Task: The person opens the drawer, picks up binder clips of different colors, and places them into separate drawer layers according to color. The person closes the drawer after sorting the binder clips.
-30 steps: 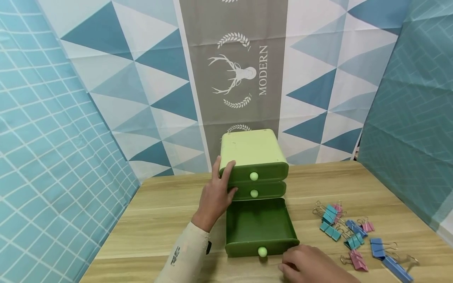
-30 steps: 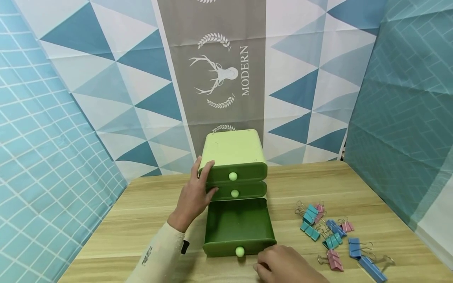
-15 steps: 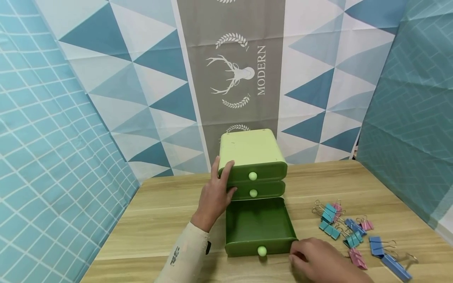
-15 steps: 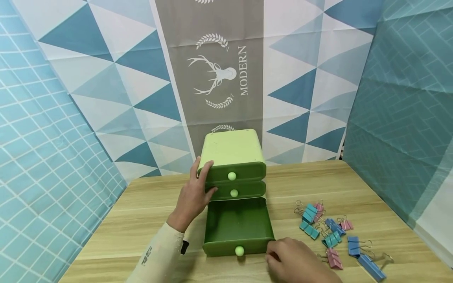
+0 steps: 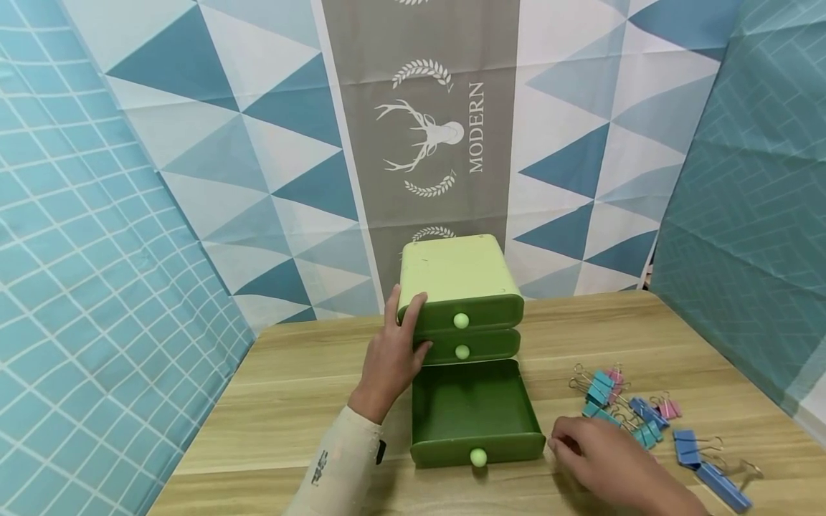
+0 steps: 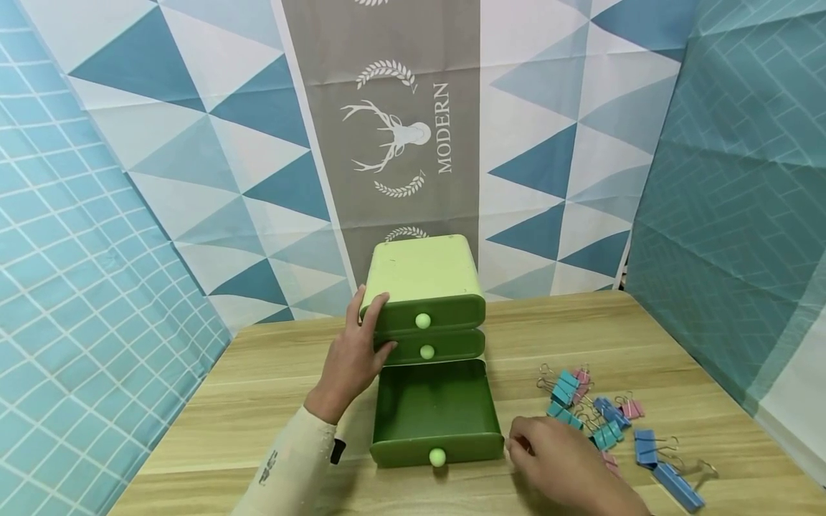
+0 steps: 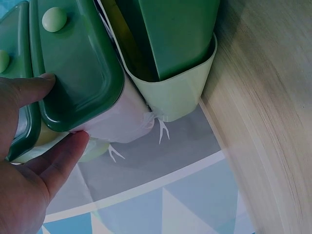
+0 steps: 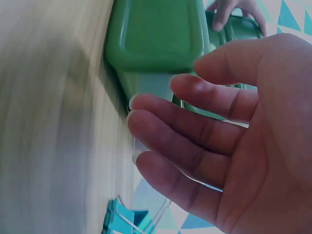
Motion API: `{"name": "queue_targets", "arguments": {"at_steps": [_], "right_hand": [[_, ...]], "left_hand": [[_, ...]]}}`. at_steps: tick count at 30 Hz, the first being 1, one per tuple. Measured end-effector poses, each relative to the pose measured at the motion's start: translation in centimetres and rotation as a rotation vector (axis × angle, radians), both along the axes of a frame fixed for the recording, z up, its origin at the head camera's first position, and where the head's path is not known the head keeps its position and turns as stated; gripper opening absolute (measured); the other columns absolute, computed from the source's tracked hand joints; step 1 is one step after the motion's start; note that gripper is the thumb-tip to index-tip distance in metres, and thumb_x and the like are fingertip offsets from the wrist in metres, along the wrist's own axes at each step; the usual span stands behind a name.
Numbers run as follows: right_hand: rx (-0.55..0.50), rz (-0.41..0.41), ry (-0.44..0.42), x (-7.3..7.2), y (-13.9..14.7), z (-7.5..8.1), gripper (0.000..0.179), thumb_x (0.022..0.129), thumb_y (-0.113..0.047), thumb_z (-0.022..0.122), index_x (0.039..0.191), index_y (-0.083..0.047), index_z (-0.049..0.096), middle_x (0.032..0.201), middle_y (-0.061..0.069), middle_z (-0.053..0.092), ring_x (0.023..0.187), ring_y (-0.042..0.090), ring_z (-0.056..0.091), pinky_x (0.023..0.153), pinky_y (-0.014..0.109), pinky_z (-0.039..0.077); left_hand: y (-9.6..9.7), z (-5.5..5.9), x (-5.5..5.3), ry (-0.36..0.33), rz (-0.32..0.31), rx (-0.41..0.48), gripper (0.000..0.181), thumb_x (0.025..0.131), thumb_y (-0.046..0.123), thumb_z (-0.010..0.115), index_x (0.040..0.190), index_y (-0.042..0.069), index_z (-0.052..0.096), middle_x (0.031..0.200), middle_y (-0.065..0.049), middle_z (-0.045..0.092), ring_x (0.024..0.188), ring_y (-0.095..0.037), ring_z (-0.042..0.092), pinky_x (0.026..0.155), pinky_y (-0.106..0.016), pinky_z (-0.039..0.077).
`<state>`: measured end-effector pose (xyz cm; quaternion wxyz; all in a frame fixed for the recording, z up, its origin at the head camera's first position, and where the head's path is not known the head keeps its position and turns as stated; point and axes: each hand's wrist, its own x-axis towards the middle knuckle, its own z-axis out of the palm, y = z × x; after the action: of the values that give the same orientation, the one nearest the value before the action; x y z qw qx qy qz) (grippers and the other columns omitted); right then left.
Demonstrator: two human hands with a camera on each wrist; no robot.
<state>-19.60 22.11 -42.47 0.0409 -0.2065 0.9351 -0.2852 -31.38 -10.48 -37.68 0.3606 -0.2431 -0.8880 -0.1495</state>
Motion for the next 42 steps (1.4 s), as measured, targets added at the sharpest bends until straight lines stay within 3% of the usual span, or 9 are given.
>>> {"name": "queue_targets", "arguments": {"at_steps": [11, 17, 24, 27, 29, 34, 42], "right_hand": [[0.038, -0.208, 0.12, -0.5, 1.2, 0.6, 0.006, 0.097, -0.02, 0.066, 0.095, -0.022, 0.071, 0.08, -0.016, 0.06, 0.07, -0.001, 0.054, 0.062, 0.028, 0.048], [0.01, -0.308, 0.221, -0.5, 2.3, 0.8, 0.008, 0.097, -0.021, 0.067, 0.102, -0.017, 0.073, 0.088, -0.009, 0.066, 0.072, 0.005, 0.057, 0.061, 0.032, 0.048], [0.004, -0.406, 0.323, -0.5, 3.9, 0.6, 0.013, 0.098, -0.022, 0.063, 0.104, -0.015, 0.073, 0.102, 0.002, 0.066, 0.074, 0.011, 0.06, 0.065, 0.045, 0.047], [0.024, -0.418, 0.303, -0.6, 4.4, 0.6, 0.017, 0.099, -0.023, 0.061, 0.106, -0.013, 0.073, 0.112, 0.009, 0.065, 0.076, 0.013, 0.06, 0.067, 0.047, 0.047], [0.032, -0.42, 0.275, -0.6, 4.7, 0.6, 0.019, 0.099, -0.023, 0.06, 0.109, -0.012, 0.072, 0.116, 0.013, 0.063, 0.078, 0.014, 0.059, 0.064, 0.041, 0.047], [0.041, -0.425, 0.228, -0.8, 5.0, 0.6, 0.019, 0.099, -0.024, 0.06, 0.11, -0.012, 0.071, 0.112, 0.012, 0.062, 0.078, 0.015, 0.056, 0.062, 0.037, 0.045], [0.039, -0.407, 0.176, -1.2, 5.5, 0.1, 0.033, 0.099, -0.025, 0.06, 0.122, -0.002, 0.067, 0.113, 0.018, 0.065, 0.085, 0.025, 0.066, 0.073, 0.054, 0.051]], "left_hand": [[-0.1, 0.0, 0.0, 0.021, 0.002, -0.004, 0.091, 0.082, 0.023, 0.086, 0.154, 0.022, 0.03, 0.159, -0.023, 0.026, 0.042, -0.011, 0.034, 0.041, -0.025, 0.034], [-0.1, -0.1, 0.0, 0.028, 0.003, -0.003, 0.092, 0.081, 0.024, 0.086, 0.154, 0.022, 0.031, 0.159, -0.023, 0.026, 0.043, -0.012, 0.036, 0.042, -0.027, 0.036], [-0.1, -0.1, -0.1, 0.034, 0.0, 0.0, 0.092, 0.081, 0.024, 0.086, 0.154, 0.022, 0.032, 0.158, -0.024, 0.027, 0.043, -0.012, 0.035, 0.042, -0.026, 0.036], [-0.1, -0.1, -0.1, 0.041, 0.001, -0.004, 0.091, 0.081, 0.024, 0.086, 0.154, 0.022, 0.032, 0.158, -0.024, 0.027, 0.043, -0.011, 0.034, 0.042, -0.025, 0.035], [-0.1, -0.1, -0.1, 0.042, 0.002, -0.008, 0.091, 0.081, 0.025, 0.086, 0.154, 0.022, 0.031, 0.158, -0.024, 0.028, 0.043, -0.011, 0.034, 0.042, -0.026, 0.035], [-0.1, -0.1, -0.1, 0.035, 0.006, -0.009, 0.091, 0.082, 0.024, 0.086, 0.154, 0.022, 0.031, 0.158, -0.023, 0.027, 0.043, -0.012, 0.034, 0.042, -0.026, 0.036], [-0.1, -0.2, -0.1, 0.035, 0.006, -0.006, 0.091, 0.082, 0.024, 0.086, 0.154, 0.022, 0.031, 0.158, -0.023, 0.027, 0.043, -0.012, 0.034, 0.042, -0.026, 0.035]]}}
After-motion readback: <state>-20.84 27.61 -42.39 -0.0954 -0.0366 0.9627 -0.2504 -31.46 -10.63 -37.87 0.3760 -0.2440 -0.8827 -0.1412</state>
